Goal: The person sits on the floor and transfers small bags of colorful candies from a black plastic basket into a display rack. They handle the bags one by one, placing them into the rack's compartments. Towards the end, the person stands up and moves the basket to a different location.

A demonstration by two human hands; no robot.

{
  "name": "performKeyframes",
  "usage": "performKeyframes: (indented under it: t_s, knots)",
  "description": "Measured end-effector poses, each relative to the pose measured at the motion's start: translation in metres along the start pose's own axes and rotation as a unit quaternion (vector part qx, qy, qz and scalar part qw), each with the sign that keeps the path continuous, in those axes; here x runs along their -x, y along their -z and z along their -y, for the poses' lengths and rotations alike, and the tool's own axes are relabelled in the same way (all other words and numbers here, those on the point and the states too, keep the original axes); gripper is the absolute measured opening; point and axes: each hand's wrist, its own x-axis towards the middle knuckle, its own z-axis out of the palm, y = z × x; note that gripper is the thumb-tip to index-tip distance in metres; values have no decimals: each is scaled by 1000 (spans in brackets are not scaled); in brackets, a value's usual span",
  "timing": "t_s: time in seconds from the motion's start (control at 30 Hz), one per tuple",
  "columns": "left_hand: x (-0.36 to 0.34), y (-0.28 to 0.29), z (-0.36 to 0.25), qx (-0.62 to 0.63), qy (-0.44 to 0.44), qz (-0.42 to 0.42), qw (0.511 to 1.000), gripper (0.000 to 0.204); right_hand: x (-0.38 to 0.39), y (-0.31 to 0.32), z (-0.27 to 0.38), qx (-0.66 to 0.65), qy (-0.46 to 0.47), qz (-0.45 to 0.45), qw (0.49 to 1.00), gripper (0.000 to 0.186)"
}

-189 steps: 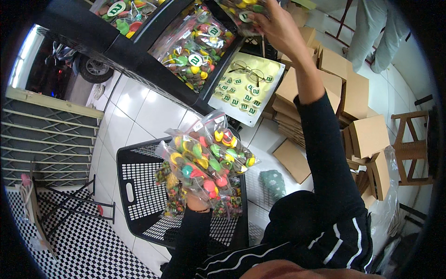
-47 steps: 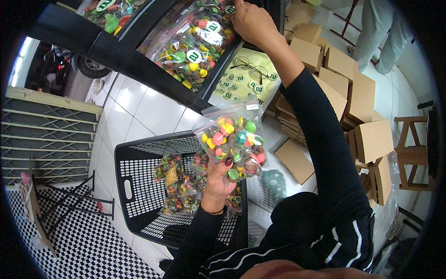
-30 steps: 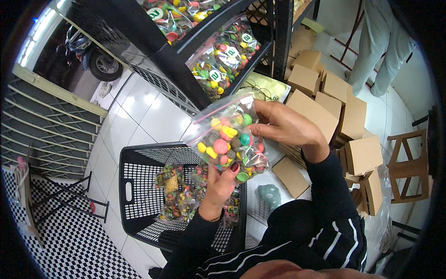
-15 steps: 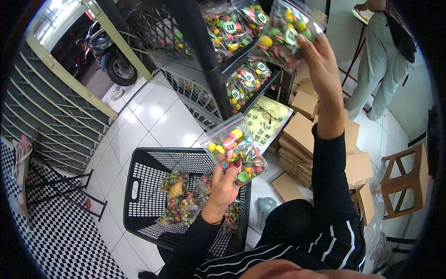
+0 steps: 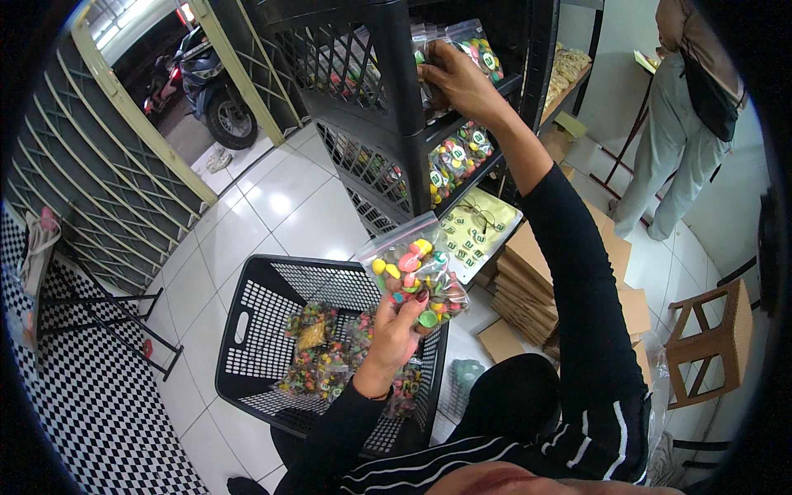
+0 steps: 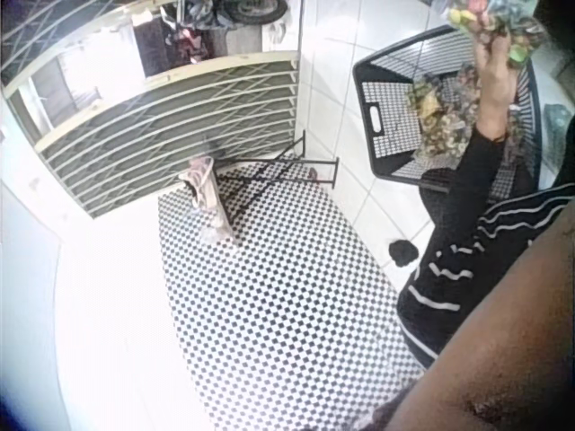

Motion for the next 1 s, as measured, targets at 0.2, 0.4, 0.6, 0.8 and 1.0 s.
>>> performKeyframes:
  t_s: [0.2,0.4,0.6,0.8,1.0]
  knots:
    - [1,4,2,1,4,-7,1000,52,2,16,-4,125,76,15,989,36]
    - [-2,1,3,-2,-3,-17,1000,51,21,18,7,265,-17,41,963,60]
    - [-15,-15,-6,-26,-45,32,998,50,90,19,42,233,68,-154,958,50]
    - [-34,-26,-20,-162,-102,57,980,52,163,20,87,47,-20,215,975,49]
    - [-51,-52,-27,-300,-185,54,934,61,147,44,66,-150,-67,72,984,37]
